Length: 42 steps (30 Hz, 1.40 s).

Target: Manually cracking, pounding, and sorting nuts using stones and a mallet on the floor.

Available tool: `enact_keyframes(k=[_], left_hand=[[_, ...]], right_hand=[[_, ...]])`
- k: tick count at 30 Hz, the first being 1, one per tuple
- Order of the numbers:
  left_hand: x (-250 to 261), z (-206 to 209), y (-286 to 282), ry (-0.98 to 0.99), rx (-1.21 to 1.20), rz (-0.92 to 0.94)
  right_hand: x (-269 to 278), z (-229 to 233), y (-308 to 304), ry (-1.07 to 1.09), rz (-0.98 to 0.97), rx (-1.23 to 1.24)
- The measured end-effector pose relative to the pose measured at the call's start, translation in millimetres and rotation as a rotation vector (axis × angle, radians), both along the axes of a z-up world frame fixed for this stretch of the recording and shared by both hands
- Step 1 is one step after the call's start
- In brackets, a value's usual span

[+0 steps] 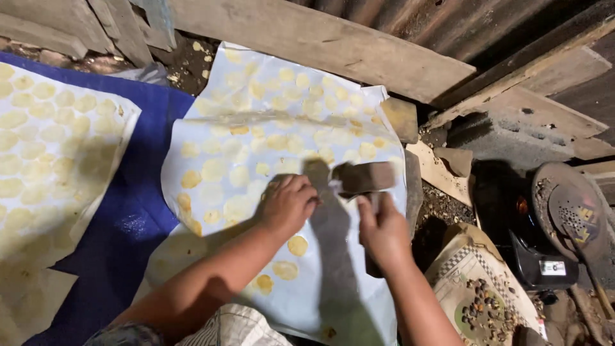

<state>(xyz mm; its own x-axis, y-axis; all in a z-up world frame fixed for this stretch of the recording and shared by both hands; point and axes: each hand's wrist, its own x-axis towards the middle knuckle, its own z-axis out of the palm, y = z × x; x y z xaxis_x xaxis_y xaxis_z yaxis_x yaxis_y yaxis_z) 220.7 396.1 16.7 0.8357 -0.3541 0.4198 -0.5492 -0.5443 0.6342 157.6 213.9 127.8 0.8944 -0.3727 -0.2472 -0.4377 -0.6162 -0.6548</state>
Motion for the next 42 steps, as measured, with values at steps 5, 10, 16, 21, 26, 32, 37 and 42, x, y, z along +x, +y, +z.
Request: enact_keyframes(k=[5, 10, 16, 21, 26, 32, 37, 42], left_hand=[[3.1, -37.8, -18.7, 0.002, 0.105, 0.026], [-6.7, -21.6, 17.9, -0.182, 0.134, 0.204], [-9.9, -8.6, 62.9, -0.214, 0.117, 0.127], [-0.4, -24.9, 64.6, -0.107, 0.063, 0.184], [3.5, -13.0, 68.0, -0.169, 0.026, 0.126], [-0.7, -6.1, 74.1, -0.064, -0.021, 0.088], [8.0, -15.8, 72.9, -0.055, -0.041, 0.095], [6.8, -14.2, 69.6, 0.026, -0.064, 0.131]], right_hand=[[-30.5, -0.8, -2.0, -0.555, 0.048, -0.006], [-34.4, -112.6, 1.2, -0.120, 0.099, -0.439], [-2.0, -15.2, 6.0, 0.115, 0.122, -0.052], [-18.4, -50.5, 5.9, -0.441, 0.114, -0.226], [3.7, -65.6, -5.0, -0.052, 0.142, -0.262], [2.6, -50.9, 14.2, -0.068, 0.120, -0.326], [15.9, -68.2, 15.1, -0.045, 0.152, -0.326], [3.9, -34.8, 22.2, -0.048, 0.188, -0.322]])
